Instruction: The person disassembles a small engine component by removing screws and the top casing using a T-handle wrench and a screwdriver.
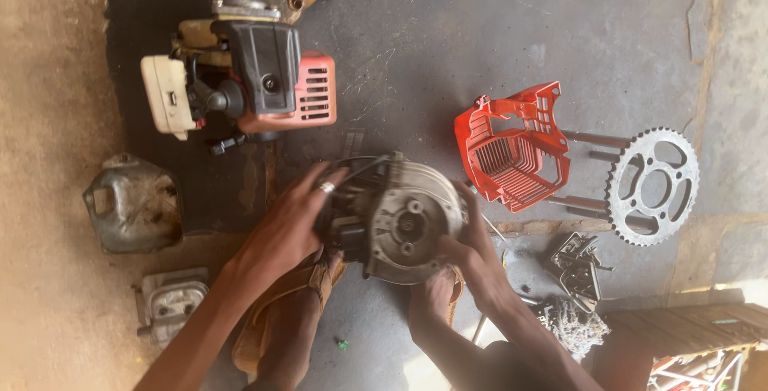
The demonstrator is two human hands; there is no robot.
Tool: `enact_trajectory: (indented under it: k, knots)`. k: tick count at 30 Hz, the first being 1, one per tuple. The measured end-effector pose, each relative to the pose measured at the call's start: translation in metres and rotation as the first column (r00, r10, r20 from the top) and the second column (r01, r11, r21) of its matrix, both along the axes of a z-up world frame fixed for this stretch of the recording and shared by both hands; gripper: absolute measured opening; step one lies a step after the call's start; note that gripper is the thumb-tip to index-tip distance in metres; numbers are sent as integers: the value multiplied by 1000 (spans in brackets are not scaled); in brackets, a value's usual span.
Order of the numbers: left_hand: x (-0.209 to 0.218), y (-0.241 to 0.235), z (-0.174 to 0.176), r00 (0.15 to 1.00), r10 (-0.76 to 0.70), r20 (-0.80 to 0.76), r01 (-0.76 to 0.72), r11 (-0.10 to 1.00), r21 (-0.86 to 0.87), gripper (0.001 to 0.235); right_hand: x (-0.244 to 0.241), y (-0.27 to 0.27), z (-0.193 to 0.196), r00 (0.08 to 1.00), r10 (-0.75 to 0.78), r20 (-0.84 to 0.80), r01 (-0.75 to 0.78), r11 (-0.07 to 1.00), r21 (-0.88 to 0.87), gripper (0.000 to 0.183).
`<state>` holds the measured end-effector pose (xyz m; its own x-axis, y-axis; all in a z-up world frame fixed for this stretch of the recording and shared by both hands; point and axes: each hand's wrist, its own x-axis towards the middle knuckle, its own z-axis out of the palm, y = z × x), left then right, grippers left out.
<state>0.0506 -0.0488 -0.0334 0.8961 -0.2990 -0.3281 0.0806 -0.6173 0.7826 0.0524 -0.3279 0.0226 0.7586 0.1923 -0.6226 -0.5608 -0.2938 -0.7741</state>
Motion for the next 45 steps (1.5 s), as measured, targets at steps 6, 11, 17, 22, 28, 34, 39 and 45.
enact_trajectory:
  k: [6,11,17,22,28,34,39,45]
  knots:
    - [56,0,-1,977,-192,-96,201,974,103,104,-8,-7,4,965,-170,-200,167,985,-32,96]
    - [65,-5,19,956,-281,-84,293,895,335,112,-3,17,6,939,-302,-165,311,950,33,86]
    - [21,-37,79,987,-161,-11,158,944,290,117,-12,20,-9,949,-303,85,285,942,178,75]
    - [37,-85,70,998,-54,-10,55,974,219,160,-15,16,-9,966,-223,133,207,971,121,68]
    - [34,-97,51,988,-15,153,-14,982,188,153,-20,-68,-56,941,101,322,11,945,-327,42]
    - [43,-116,55,993,-79,82,55,963,265,157,-11,-100,-106,604,691,397,-30,517,-855,53]
    - [47,-117,62,972,-228,63,195,922,336,157,-4,-121,-135,703,645,300,-150,547,-824,41]
    - [54,-120,59,915,-368,165,299,894,334,154,-20,-124,-90,831,276,483,51,827,-560,33]
